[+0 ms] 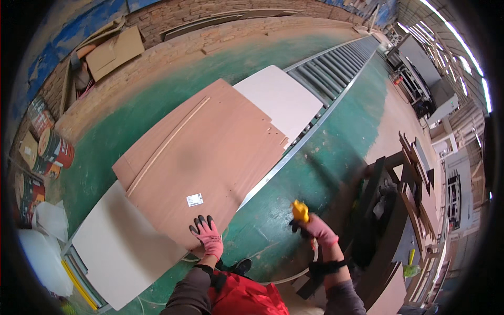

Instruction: Inspecting, cleaning, and prepping wooden panels in a furniture factory using a cloth, liquid, air gun, and scraper.

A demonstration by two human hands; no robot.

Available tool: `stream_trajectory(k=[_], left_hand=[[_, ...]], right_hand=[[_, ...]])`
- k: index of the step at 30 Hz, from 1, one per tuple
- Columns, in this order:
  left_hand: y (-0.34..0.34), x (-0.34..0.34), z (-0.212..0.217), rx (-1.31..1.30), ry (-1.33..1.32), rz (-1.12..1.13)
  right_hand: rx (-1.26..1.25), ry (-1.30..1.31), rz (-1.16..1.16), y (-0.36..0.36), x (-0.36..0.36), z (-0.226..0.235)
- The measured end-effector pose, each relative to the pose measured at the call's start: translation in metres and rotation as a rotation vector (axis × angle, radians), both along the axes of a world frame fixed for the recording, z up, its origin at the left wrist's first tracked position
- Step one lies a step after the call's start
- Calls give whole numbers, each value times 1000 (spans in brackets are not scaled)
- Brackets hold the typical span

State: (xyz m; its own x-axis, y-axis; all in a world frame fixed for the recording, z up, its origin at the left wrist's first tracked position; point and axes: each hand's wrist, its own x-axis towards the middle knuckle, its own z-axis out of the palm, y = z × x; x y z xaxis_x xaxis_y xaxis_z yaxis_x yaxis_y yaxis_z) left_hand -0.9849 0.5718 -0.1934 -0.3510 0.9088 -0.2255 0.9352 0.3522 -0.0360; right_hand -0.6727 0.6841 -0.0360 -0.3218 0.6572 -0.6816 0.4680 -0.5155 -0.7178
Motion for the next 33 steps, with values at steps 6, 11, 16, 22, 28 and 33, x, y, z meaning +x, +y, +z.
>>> stream_trajectory(k=[6,11,16,22,28,33], left_hand=[[-1,4,82,-72,-57,-34],[14,-43,199,-26,-540,25],[12,-91,320,112,-1073,18],[-16,-139,355,264,-1298,263],[-67,-207,295,351,-1670,694],[-103,-241,203,286,-1710,1011]], right_hand=[[-73,57,279,-120,33,-36],[72,29,99,-127,11,-19],[251,-12,-234,-68,-30,35],[333,70,379,-75,-88,50],[282,-231,105,-18,-114,13],[380,-456,397,-15,-130,-12]])
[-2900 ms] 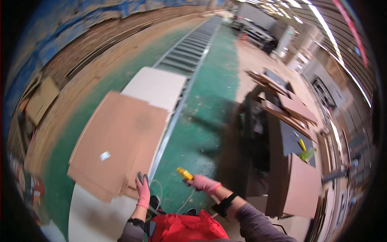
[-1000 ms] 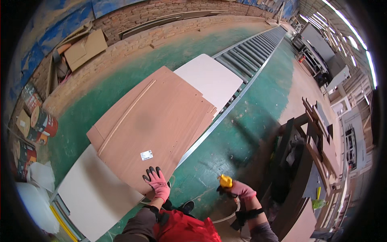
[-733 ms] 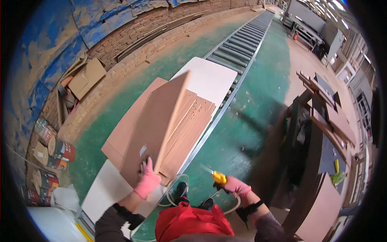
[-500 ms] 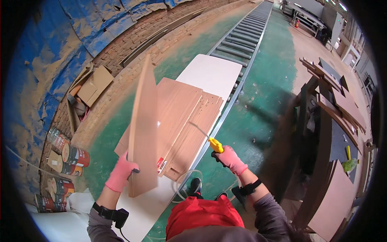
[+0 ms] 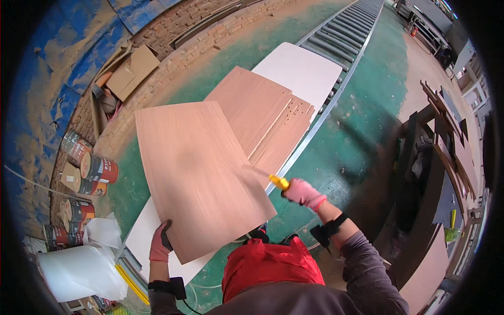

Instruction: Inspecting, cleaning, and prepping wooden panels in a furniture factory using a cloth, liquid, air gun, and scraper.

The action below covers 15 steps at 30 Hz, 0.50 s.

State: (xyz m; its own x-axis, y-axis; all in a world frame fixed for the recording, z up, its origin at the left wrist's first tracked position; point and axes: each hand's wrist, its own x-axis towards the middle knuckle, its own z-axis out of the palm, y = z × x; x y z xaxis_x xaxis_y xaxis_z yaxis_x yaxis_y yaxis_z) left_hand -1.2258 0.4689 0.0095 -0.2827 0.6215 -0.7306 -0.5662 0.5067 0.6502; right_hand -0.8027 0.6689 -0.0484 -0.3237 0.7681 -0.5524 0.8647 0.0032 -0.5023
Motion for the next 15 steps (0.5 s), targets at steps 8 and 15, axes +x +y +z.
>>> stream_trajectory(k=[8,15], left_hand=[[-24,-4,-89,91,105,79],[7,17,-73,402,-85,-178]], right_hand=[[26,-27,-197,-25,6,-17],[-128,-121,-560,20,4,-87]])
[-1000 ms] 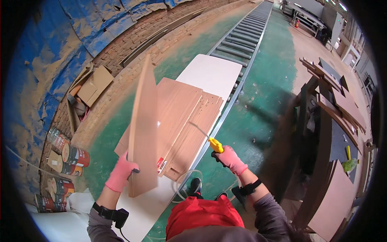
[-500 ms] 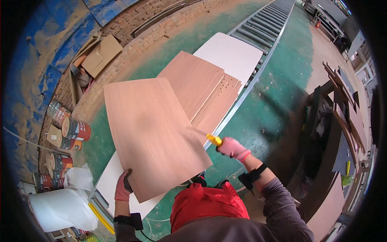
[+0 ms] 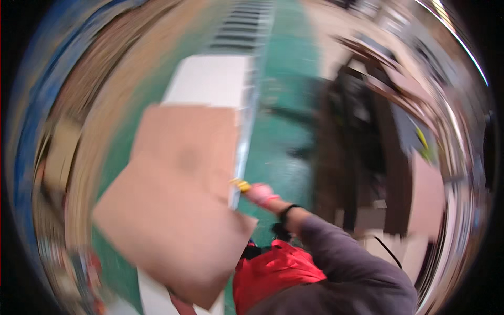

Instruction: Inspecting, cleaning, and prepping wooden panels in a furniture factory using a cloth, liquid, air gun, and scraper.

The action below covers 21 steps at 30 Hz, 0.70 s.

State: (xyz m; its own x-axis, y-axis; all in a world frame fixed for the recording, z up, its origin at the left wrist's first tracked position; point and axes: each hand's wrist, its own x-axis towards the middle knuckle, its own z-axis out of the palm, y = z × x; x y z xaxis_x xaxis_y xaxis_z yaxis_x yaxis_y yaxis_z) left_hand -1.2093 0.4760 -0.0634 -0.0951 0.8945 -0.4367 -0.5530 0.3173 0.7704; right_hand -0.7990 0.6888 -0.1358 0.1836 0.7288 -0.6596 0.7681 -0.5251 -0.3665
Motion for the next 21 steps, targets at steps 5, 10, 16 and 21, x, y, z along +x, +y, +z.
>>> stream_trajectory(k=[5,10,16,21], left_hand=[[74,67,6,-256,518,-144],[84,88,9,-279,628,-225],[84,94,20,-277,670,-230],[65,90,26,-276,660,-167]], right_hand=[[20,258,-131,10,-31,-30],[73,281,-283,15,-39,-20],[56,286,-365,25,-37,23],[307,121,-142,11,-36,47]])
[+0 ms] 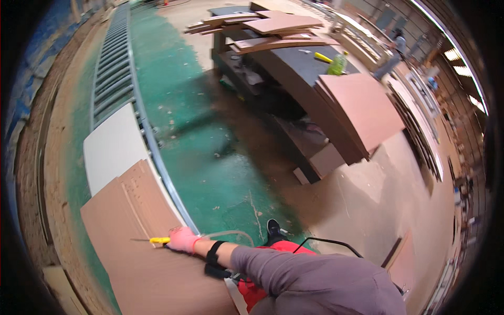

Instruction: Inspecting, cleaning, and prepping wooden panels in a furniture factory using a cloth, liquid, air gun, and scraper.

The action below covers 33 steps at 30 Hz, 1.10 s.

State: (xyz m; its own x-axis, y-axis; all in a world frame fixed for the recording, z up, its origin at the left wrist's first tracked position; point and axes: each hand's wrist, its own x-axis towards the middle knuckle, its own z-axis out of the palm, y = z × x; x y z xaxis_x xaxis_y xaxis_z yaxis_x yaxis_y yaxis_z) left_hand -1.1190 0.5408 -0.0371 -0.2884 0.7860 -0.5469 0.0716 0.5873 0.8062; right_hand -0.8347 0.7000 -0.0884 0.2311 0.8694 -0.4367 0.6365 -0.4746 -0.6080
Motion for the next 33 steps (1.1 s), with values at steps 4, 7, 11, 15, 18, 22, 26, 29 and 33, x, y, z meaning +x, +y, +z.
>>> stream_trajectory(k=[4,7,11,15,18,22,26,29,33], left_hand=[[-45,-10,17,33,-54,139],[-96,-17,42,103,-134,263],[-115,-9,41,334,-335,299],[-77,33,24,300,620,-263],[-70,121,44,522,430,-154],[-40,220,81,342,-116,-455],[-41,300,89,430,-8,-917],[-54,359,81,742,-62,-1115],[-77,433,66,447,-102,-1303]], right_hand=[[-96,12,-40,-56,32,2],[-124,8,-171,-115,66,6],[218,239,-558,-199,127,16],[455,108,-818,-287,199,32],[722,502,-1075,-372,231,58],[867,460,-1381,-480,231,84],[881,303,-1745,-566,209,85],[867,96,-1953,-624,188,66],[814,-121,-2203,-682,166,38]])
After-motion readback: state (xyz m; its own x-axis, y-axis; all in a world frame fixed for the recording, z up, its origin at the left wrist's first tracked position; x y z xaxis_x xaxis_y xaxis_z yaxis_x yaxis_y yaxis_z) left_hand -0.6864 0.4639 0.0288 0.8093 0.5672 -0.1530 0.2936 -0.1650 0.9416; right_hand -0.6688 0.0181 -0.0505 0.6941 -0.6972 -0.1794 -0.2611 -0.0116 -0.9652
